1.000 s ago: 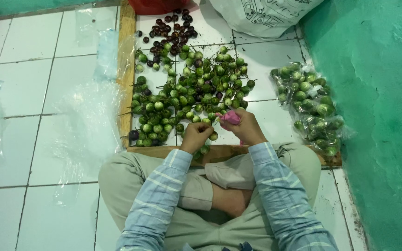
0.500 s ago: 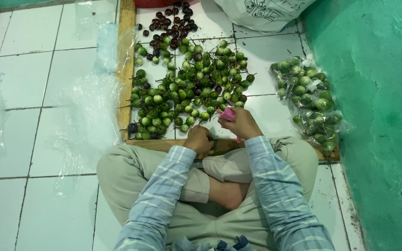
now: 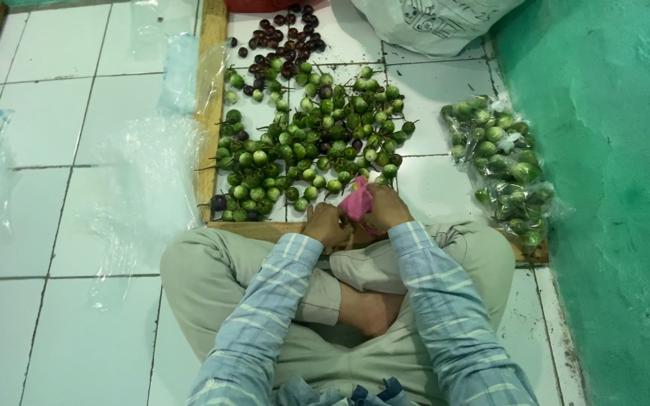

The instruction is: Sorting and cleaning small green vegetables with a cloth and placing them into plastic bags

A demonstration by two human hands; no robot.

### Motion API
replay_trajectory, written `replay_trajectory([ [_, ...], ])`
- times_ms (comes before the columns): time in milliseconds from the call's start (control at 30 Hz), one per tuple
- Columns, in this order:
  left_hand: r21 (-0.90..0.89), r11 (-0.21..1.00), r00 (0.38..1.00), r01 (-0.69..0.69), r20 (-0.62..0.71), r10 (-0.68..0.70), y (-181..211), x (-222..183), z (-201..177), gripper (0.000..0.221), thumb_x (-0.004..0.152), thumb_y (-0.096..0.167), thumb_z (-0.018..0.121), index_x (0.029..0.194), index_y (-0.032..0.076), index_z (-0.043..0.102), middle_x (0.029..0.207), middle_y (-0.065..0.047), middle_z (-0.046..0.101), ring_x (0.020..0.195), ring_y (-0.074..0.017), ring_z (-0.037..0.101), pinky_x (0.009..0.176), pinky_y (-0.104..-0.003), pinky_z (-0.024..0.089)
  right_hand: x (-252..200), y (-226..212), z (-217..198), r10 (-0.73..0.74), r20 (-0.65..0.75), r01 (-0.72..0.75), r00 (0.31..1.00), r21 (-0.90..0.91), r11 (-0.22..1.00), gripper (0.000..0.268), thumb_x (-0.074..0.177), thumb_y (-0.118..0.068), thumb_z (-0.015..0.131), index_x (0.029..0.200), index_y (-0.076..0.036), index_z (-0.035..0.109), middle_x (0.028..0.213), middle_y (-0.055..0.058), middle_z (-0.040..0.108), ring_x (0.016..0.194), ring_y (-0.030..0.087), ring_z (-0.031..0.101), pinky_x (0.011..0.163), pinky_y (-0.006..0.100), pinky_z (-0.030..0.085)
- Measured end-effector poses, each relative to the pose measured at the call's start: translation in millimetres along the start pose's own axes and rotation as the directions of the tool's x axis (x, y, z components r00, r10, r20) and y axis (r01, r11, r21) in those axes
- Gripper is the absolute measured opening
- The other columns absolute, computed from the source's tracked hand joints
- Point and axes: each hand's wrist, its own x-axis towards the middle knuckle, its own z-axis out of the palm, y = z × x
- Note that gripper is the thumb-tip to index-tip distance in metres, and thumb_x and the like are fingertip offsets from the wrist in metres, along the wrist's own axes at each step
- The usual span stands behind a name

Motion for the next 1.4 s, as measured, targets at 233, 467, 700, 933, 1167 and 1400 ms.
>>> replay_trajectory([
  [233,-0.091,0.996,0.994,-0.013,-0.111,0.003,1.2,-16.3,-19.8,0.032,0.086,0.034,0.065,0.110,0.015,0.075,0.120,-0.012,0.069,0.135,-0.0345,0.050,0.122,-0.062,0.023,-11.0,-5.5,-17.8,-0.111,-0.125,0.101,0.986,-0.082,0.991,0.062,0.081,-0.030,0.078,0.137,-0.009,0.064,0.127,0.025,0.062,0.119,0.048,0.064,0.102,0.054,0.053],
  [467,-0.089,0.996,0.968,-0.011,-0.250,-0.012,-35.1,-48.4,-61.1,0.033,0.092,0.030,0.065,0.117,0.010,0.072,0.114,-0.015,0.069,0.125,-0.0374,0.059,0.115,-0.063,0.032,-33.5,-60.8,-18.6,-0.316,-0.200,0.336,0.927,0.074,0.939,0.044,0.089,-0.026,0.075,0.128,-0.006,0.069,0.113,0.023,0.068,0.103,0.041,0.070,0.087,0.052,0.056],
  [700,-0.146,0.989,0.859,0.035,-0.501,-0.104,-74.8,-140.2,-156.7,0.036,0.092,0.026,0.068,0.118,0.001,0.071,0.110,-0.022,0.070,0.112,-0.0431,0.066,0.097,-0.055,0.052,-35.9,-164.8,-2.8,-0.416,-0.079,0.416,0.906,0.353,0.838,0.031,0.093,-0.018,0.073,0.119,-0.002,0.072,0.103,0.022,0.074,0.093,0.037,0.075,0.071,0.043,0.060],
  [933,-0.442,0.870,0.664,0.218,-0.586,-0.464,-199.0,-188.6,-163.4,0.034,0.093,0.029,0.068,0.115,0.004,0.070,0.113,-0.022,0.070,0.114,-0.0435,0.065,0.098,-0.053,0.052,-26.1,-305.8,0.8,-0.490,0.157,0.368,0.857,0.480,0.797,0.032,0.102,-0.017,0.065,0.128,0.002,0.068,0.113,0.024,0.072,0.110,0.044,0.069,0.092,0.052,0.059],
  [1167,-0.626,0.496,0.410,0.602,-0.291,-0.865,-301.0,-192.2,-105.4,0.061,0.092,0.049,0.064,0.129,0.001,0.059,0.113,-0.019,0.066,0.111,-0.0368,0.068,0.089,-0.053,0.057,46.2,-368.7,79.2,-0.412,0.438,0.374,0.799,0.173,0.911,0.048,0.090,-0.039,0.069,0.128,-0.011,0.070,0.112,0.014,0.077,0.113,0.037,0.070,0.096,0.052,0.056],
  [1400,-0.861,0.324,0.288,0.392,-0.220,-0.932,-307.5,-180.5,-84.7,0.074,0.092,0.030,0.072,0.151,0.003,0.035,0.107,-0.009,0.070,0.115,-0.0341,0.065,0.098,-0.051,0.051,71.9,-374.0,108.3,-0.255,0.556,0.273,0.791,0.052,0.961,0.055,0.089,-0.049,0.070,0.133,-0.016,0.068,0.117,0.012,0.076,0.105,0.027,0.075,0.093,0.043,0.057],
])
